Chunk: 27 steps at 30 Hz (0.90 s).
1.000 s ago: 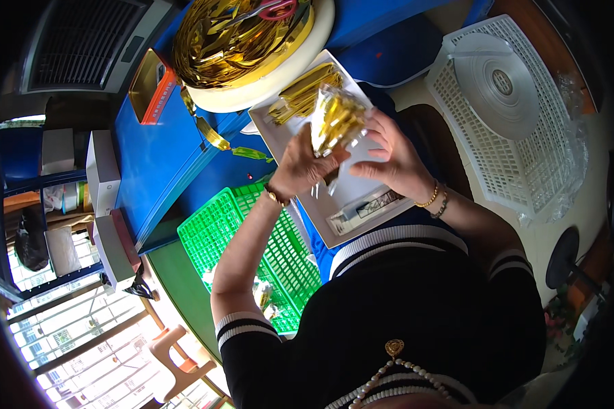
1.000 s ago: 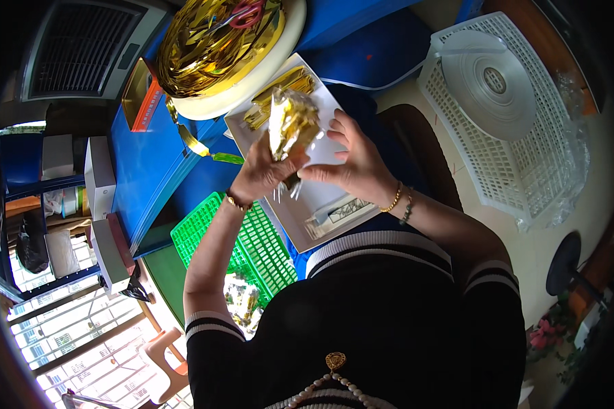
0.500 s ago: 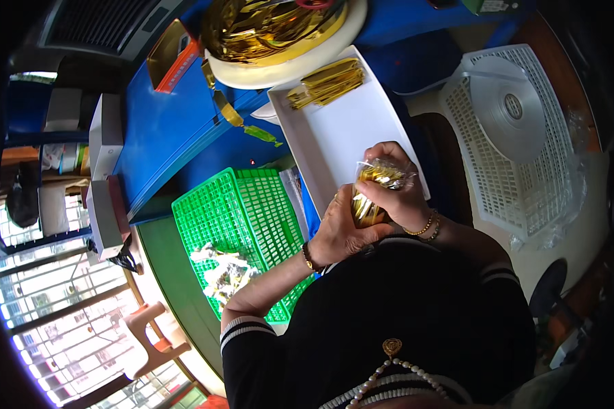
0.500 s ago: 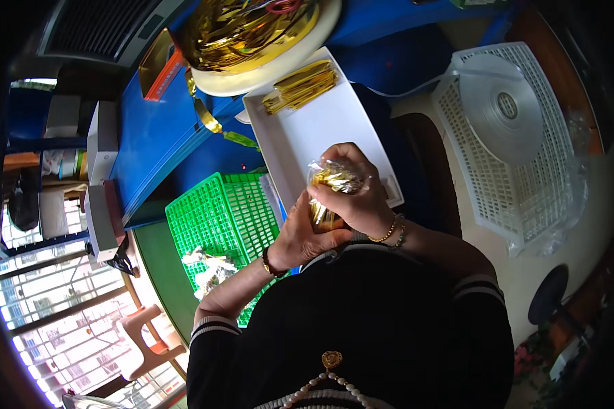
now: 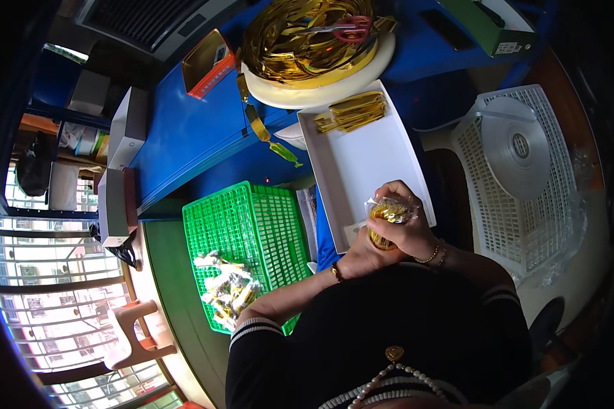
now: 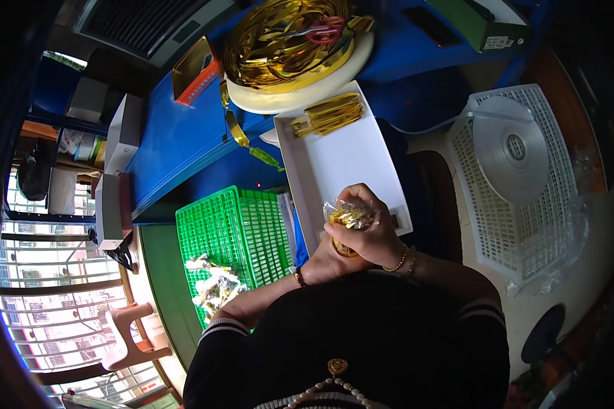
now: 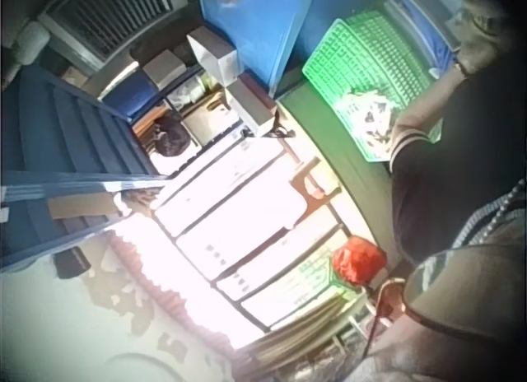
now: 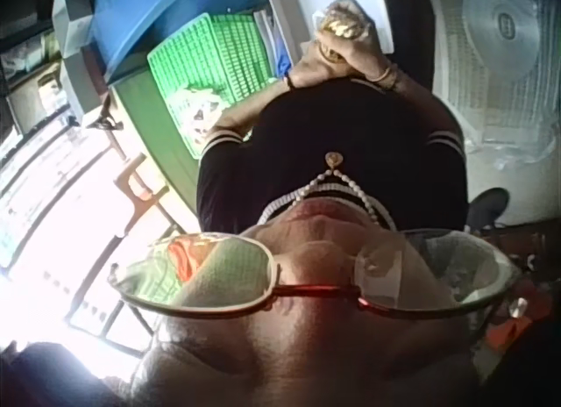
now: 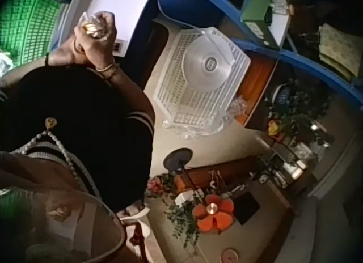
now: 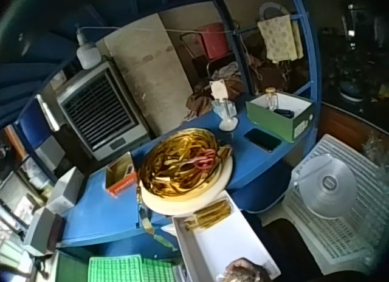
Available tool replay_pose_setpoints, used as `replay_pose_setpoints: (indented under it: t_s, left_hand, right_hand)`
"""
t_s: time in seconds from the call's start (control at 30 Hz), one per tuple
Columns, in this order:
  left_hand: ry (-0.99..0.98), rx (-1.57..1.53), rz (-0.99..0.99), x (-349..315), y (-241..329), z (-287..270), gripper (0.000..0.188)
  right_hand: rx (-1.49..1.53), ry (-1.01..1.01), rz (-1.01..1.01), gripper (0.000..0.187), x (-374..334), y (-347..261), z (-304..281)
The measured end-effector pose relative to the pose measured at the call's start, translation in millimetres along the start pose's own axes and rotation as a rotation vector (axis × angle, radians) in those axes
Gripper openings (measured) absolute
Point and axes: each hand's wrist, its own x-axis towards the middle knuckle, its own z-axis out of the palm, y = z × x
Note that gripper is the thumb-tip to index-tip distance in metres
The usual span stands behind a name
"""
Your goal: Straightening, cutting, and neatly arranging gold paper strips into a white tray.
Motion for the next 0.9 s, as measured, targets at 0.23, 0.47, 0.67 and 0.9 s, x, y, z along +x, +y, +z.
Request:
replay_pose_setpoints:
  t_s: [0.23, 0.47, 0.67, 0.9]
  left_hand:
    - [0.111, -0.026, 0.189, 4.4, -1.7, -2.2, 0.038]
    - [0.46, -0.188, 0.25, -13.6, 3.5, -62.8, 0.036]
    - [0.733, -0.287, 0.413, -66.3, 7.0, -126.2, 0.03]
    - [0.902, -0.356, 0.529, -128.3, -14.1, -179.2, 0.021]
  right_hand:
    - [-0.512, -0.124, -0.254, 0.102, 9.6, 1.5, -41.3]
    - [-0.88, 0.298, -0.057, 0.043, 6.5, 51.2, -96.0]
    - [-0.835, 0.049, 0.092, 0.011, 20.1, 21.4, -119.4]
    - [-0.798, -0.219, 0.155, 0.015, 30.6, -62.2, -122.0]
